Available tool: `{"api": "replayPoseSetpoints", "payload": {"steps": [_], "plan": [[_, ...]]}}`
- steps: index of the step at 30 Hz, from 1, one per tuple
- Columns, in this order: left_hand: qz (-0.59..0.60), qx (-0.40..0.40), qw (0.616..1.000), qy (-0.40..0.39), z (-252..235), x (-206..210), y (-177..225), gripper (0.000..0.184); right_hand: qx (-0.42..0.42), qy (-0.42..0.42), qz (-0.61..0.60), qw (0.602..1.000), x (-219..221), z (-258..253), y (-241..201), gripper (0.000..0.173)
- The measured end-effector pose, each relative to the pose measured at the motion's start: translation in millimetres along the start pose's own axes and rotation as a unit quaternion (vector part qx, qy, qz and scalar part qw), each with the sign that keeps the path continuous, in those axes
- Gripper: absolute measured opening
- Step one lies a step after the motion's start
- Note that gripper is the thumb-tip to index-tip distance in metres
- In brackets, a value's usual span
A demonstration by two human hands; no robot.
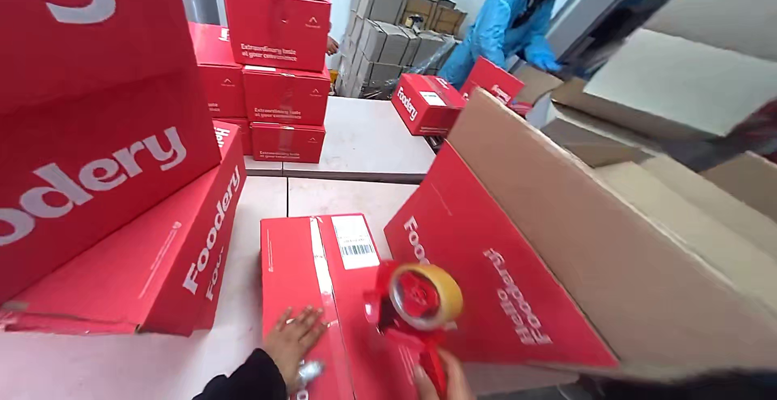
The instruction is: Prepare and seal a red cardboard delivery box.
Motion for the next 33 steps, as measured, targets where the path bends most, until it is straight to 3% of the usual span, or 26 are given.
{"api": "replayPoseSetpoints", "payload": {"steps": [3, 5, 9, 13, 22, 27, 30, 33], "plan": [[-0.004, -0.09, 0.988, 0.126, -6, -33, -59, 0.071, -0.025, -0.032, 0.04, 0.998, 6, -134, -51, 0.051], [0.017, -0.109, 0.975, 0.195, -9, -41, -74, 0.073, -0.001, -0.082, 0.067, 0.994, 21, -217, -76, 0.046], [0.038, -0.117, 0.974, 0.192, -14, -46, -77, 0.082, 0.079, -0.148, 0.122, 0.978, 61, -346, -101, 0.046], [0.072, -0.108, 0.969, 0.211, -12, -44, -80, 0.077, 0.155, -0.199, 0.171, 0.953, 99, -415, -103, 0.047], [0.083, -0.106, 0.964, 0.231, -12, -39, -82, 0.08, 0.254, -0.293, 0.282, 0.877, 144, -436, -90, 0.044], [0.074, -0.114, 0.962, 0.238, -11, -40, -80, 0.08, 0.282, -0.404, 0.368, 0.788, 161, -410, -133, 0.043], [0.069, -0.114, 0.963, 0.236, -11, -39, -80, 0.08, 0.286, -0.429, 0.391, 0.763, 167, -400, -151, 0.046], [0.067, -0.118, 0.961, 0.24, -10, -41, -78, 0.079, 0.267, -0.434, 0.398, 0.763, 147, -386, -182, 0.044]]}}
Point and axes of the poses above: each hand's wrist, its own z-axis away from the middle knuckle, its own x-axis out of the palm, y = z × x, the point moved 7 cm from there along -z, towards the middle knuckle, and after that the axes turned 15 degrees about -y, right-handed, at the moved point
